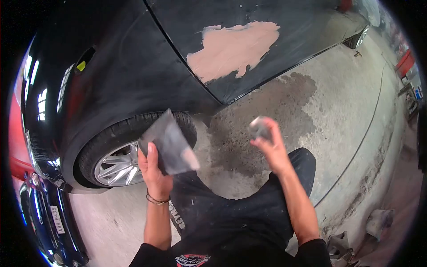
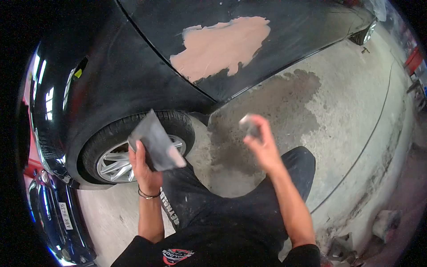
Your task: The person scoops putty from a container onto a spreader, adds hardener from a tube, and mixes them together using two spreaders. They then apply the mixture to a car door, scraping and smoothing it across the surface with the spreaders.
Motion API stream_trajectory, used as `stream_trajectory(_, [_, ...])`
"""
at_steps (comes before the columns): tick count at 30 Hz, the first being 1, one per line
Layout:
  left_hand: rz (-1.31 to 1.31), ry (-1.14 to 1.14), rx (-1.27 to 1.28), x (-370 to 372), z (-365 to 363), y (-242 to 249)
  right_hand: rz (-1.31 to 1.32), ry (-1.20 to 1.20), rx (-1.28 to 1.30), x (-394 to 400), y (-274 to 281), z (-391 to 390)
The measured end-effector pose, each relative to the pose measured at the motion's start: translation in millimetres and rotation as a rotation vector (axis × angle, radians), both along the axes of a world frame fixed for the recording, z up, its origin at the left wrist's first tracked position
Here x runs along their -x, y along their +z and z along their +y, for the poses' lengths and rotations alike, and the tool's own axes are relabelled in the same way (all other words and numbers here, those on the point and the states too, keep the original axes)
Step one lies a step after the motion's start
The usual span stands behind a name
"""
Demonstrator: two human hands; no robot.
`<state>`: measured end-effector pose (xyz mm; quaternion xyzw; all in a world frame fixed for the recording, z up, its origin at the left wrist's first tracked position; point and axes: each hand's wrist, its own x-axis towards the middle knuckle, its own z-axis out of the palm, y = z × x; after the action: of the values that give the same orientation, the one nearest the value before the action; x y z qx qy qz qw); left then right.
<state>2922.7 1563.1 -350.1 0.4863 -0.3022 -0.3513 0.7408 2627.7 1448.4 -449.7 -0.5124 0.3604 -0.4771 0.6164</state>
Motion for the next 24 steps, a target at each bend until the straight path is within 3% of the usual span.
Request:
stream_trajectory(2, [0.117,-0.047,-0.103,-22,22,-23,-0.538,-0.022,-0.309,6,16,-36])
stream_trajectory(5, [0.313,-0.100,-0.205,-45,53,-81,-0.697,-0.093,-0.244,1,21,-84])
stream_trajectory(7, [0.459,-0.100,-0.230,-52,65,-107,-0.641,-0.235,-0.135,-14,7,-119])
stream_trajectory(11, [0.576,-0.123,-0.138,-61,66,-114,-0.405,-0.563,0.037,-54,-1,-160])
stream_trajectory(14, [0.602,-0.110,-0.136,-68,63,-124,-0.457,-0.692,0.098,-82,3,-175])
stream_trajectory(18, [0.655,-0.135,-0.116,-71,66,-123,-0.361,-0.765,0.224,-124,-16,-190])
stream_trajectory(20, [0.664,-0.129,-0.109,-72,66,-125,-0.185,-0.843,0.300,-147,-22,-175])
stream_trajectory(24, [0.646,-0.115,-0.112,-69,63,-123,0.025,-0.725,0.452,-150,-43,-143])
